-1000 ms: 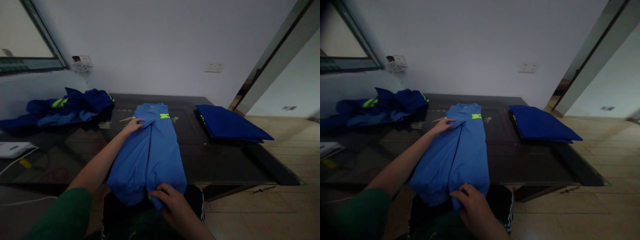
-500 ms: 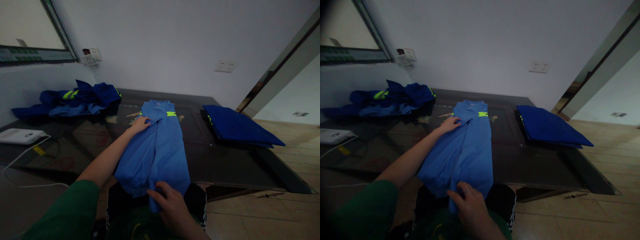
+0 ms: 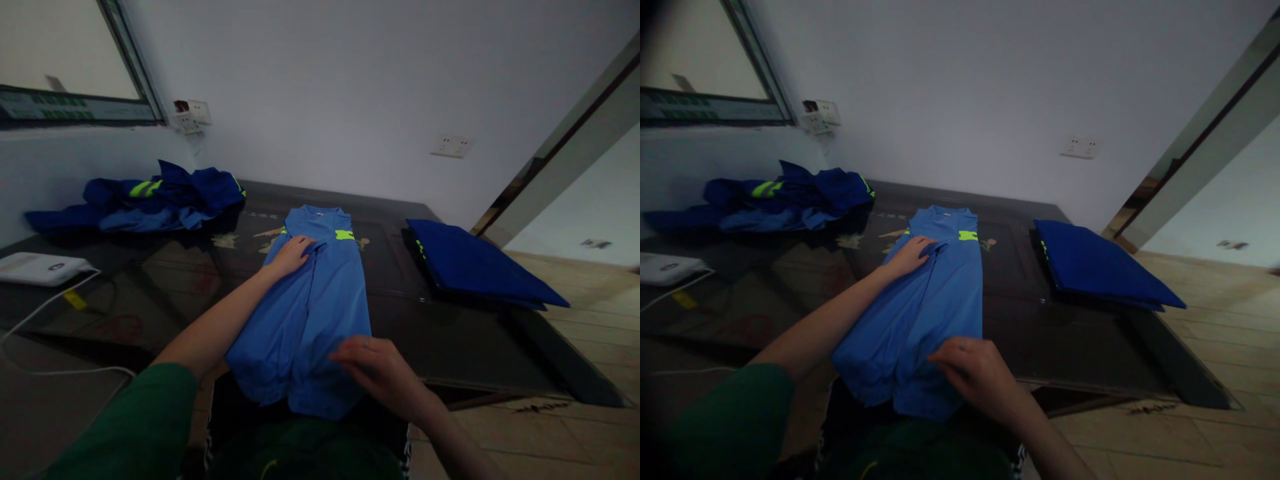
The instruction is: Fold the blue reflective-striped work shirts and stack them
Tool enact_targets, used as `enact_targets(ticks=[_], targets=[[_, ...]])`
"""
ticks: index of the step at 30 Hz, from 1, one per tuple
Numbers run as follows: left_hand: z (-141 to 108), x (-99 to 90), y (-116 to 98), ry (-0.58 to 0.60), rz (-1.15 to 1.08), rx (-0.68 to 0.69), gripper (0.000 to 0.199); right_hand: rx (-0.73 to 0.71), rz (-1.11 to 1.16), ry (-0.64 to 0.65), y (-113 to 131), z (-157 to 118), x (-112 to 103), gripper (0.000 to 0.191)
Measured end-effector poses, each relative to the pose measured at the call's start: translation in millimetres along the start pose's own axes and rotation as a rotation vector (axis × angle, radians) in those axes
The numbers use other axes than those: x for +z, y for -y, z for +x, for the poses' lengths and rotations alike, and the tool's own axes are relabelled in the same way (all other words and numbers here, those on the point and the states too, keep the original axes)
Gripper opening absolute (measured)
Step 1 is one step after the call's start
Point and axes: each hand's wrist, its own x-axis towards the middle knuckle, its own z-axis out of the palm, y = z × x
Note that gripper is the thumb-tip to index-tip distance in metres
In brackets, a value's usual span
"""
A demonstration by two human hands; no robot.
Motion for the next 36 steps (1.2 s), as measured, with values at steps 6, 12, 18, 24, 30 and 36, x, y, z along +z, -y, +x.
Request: enact_targets(ticks=[6,12,18,24,30,36], targets=[[-1.8,4.3,-0.1,-0.033,0.066,-0.021,0.048,0.041,-0.357,0.029,-78.3,130.8,-30.5,0.024],[-3.6,-2.9,2.9,-0.035,0.083,-0.09,0.044,0.158,-0.685,0.172,-134.4,198.6,-24.1,0.031],[-0.1,-9.7,2.6,-0.08,0.102,-0.174,0.039,0.031,-0.804,0.287,-140.6,211.8,-31.4,0.025],[0.9,-11.3,4.6,-0.083,0.122,-0.17,0.042,-0.089,-0.923,0.406,-142.1,229.9,-46.5,0.022],[4.3,-4.6,-4.9,-0.094,0.076,-0.017,0.045,-0.053,-0.887,0.332,-145.0,227.0,-54.7,0.027],[3.3,6.2,-10.9,-0.009,-0.006,-0.011,0.045,-0.025,-0.937,0.398,-151.1,234.2,-58.1,0.028]])
